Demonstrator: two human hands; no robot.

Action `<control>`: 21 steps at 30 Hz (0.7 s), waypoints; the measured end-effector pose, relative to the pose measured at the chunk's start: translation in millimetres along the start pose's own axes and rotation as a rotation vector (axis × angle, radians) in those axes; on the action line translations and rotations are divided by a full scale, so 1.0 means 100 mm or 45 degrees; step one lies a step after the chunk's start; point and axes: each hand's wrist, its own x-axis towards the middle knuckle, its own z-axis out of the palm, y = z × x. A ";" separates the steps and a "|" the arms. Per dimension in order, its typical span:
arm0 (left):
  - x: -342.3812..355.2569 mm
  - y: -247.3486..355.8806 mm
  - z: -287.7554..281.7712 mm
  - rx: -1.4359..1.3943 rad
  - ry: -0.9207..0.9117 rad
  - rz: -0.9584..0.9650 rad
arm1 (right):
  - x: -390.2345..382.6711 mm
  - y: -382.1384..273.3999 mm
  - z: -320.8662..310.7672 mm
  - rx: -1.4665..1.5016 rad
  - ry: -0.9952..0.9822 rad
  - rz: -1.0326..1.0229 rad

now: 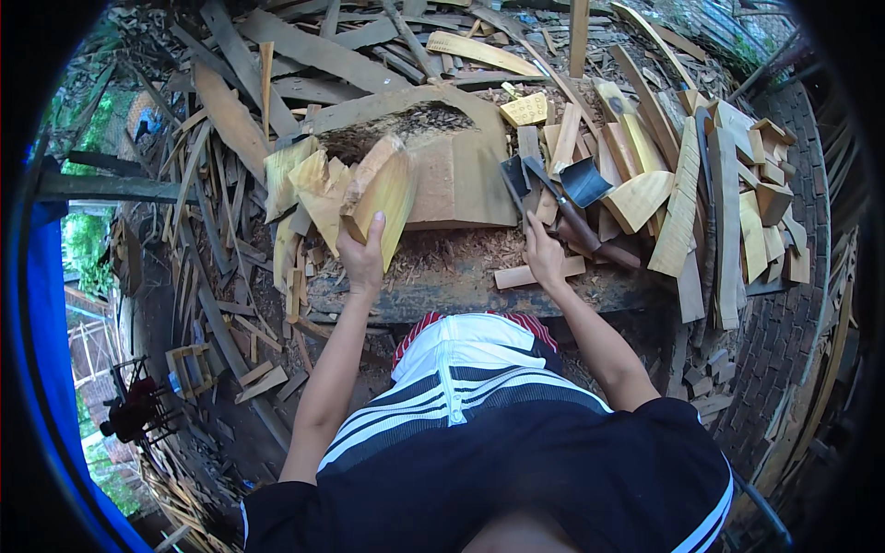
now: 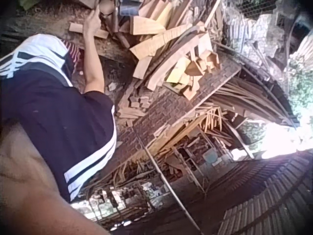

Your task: The person marks and scrapes a piece of wood with a metal rod, shapes it by shaving the edges with a curved blade, and holds the wood piece by hand.

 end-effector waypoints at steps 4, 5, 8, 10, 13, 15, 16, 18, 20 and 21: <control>0.01 -0.28 -0.04 0.180 0.116 0.294 | -0.31 0.28 -0.05 -0.181 -0.075 -0.130; 0.02 -0.28 -0.04 0.135 0.130 0.218 | -0.34 0.38 -0.02 -0.302 0.034 -0.208; 0.05 -0.02 -0.11 -0.084 0.082 -0.110 | -0.32 0.41 -0.07 -0.368 0.218 -0.394; 0.08 -0.01 -0.18 0.003 -0.026 -0.082 | -0.26 0.37 -0.17 -0.295 0.329 -0.451; 0.08 -0.03 -0.23 0.057 -0.034 -0.170 | -0.12 0.31 -0.50 -0.356 0.461 -0.625; 0.06 -0.06 -0.26 0.050 -0.032 -0.156 | 0.04 0.26 -0.89 -0.371 0.622 -0.543; 0.00 -0.06 -0.32 0.050 -0.025 -0.142 | 0.12 0.33 -1.06 -0.433 0.706 -0.396; -0.07 -0.14 -0.32 0.051 0.010 -0.215 | 0.44 1.24 -1.32 -0.630 1.078 -0.223; -0.07 -0.17 -0.39 0.023 -0.052 -0.297 | 0.61 1.90 -1.77 -0.948 1.039 0.434; -0.08 -0.22 -0.41 0.039 0.000 -0.282 | 0.62 2.19 -2.02 -1.169 1.105 0.308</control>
